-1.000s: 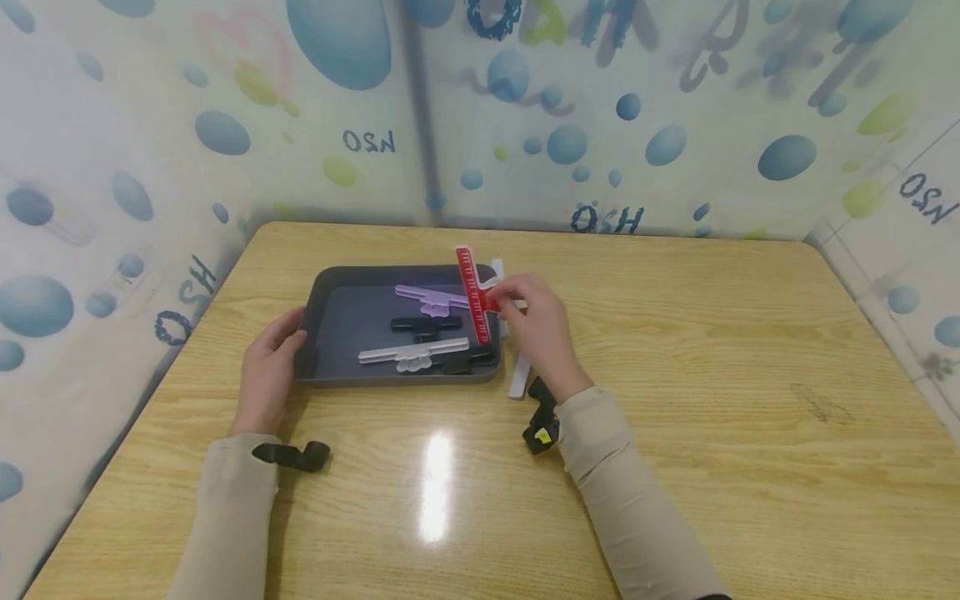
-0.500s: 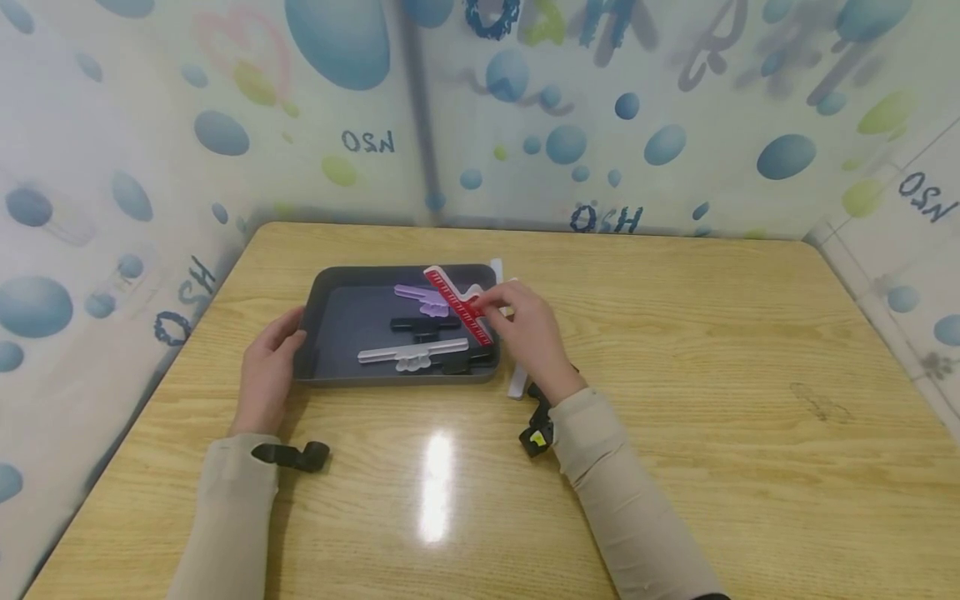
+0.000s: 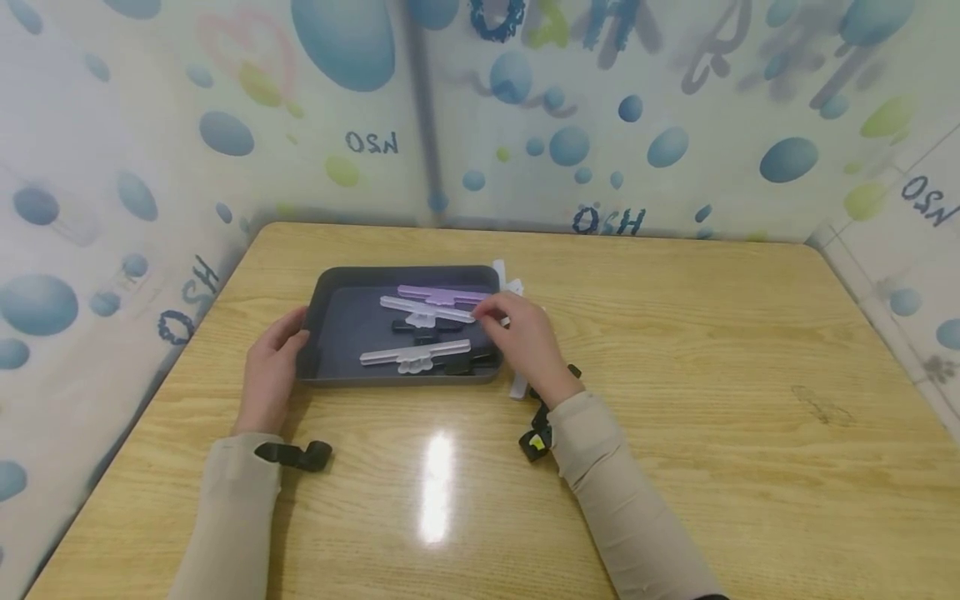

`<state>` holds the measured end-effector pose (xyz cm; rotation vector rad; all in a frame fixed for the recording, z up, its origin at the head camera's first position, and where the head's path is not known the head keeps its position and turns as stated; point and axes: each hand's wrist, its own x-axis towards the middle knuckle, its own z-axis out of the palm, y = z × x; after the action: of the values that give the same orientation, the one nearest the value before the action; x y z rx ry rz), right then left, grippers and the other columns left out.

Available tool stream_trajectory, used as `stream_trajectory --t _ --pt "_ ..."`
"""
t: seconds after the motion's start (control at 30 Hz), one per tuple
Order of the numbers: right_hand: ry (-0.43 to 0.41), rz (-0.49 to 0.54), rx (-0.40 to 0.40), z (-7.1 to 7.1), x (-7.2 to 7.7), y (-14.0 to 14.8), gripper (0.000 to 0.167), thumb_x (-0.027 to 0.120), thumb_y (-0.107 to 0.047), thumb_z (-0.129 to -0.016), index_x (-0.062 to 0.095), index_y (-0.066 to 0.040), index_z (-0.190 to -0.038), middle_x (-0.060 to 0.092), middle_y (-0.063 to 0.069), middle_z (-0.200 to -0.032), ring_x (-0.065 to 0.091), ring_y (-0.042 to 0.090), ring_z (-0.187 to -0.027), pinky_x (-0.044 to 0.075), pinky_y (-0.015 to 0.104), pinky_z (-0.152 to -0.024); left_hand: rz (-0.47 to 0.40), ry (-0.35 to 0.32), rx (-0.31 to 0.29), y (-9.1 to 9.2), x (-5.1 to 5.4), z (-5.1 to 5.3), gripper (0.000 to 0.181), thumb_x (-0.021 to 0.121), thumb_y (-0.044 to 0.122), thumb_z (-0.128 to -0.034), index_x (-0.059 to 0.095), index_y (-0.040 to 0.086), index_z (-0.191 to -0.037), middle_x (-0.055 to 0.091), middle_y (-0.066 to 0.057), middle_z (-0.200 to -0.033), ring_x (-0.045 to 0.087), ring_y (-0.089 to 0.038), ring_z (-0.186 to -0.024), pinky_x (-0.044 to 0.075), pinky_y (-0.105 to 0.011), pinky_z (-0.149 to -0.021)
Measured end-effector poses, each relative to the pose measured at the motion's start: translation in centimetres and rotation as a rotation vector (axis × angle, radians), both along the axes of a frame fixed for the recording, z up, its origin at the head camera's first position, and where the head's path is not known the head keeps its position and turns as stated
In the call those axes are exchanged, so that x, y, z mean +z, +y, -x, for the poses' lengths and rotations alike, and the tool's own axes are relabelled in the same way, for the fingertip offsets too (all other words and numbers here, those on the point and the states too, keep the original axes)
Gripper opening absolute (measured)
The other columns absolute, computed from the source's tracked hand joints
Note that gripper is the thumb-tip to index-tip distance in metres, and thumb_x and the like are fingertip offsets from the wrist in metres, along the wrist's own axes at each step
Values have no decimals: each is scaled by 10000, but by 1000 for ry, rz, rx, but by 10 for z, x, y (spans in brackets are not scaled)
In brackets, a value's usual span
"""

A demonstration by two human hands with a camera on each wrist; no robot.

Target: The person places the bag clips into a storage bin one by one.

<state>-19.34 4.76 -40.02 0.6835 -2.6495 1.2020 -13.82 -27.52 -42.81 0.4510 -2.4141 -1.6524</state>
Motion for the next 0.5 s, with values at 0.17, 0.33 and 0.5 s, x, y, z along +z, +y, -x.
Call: stream_trajectory --t 0.17,0.33,0.5 --pt "-28 8 0 1 -1 2 88 580 -177 -872 639 -197 -935 587 -98 -944 524 33 -849 464 207 -741 3 -6 3 0 -1 0 414 413 309 -947 410 206 -1348 395 33 -1371 337 -94 -1246 270 -326 -1035" --pt "-60 29 -6 2 0 4 88 578 -194 -874 639 -203 -937 586 -109 -945 528 30 -861 469 222 -754 4 -3 9 0 -1 0 412 416 304 -946 413 204 -1346 398 33 -1369 340 -91 -1245 271 -321 -1034" --pt "-114 49 -34 4 1 9 98 567 -215 -883 631 -215 -957 588 -119 -952 533 35 -871 474 221 -724 6 -2 8 1 0 0 412 416 296 -947 413 194 -1347 397 31 -1371 337 -91 -1247 269 -321 -1036"
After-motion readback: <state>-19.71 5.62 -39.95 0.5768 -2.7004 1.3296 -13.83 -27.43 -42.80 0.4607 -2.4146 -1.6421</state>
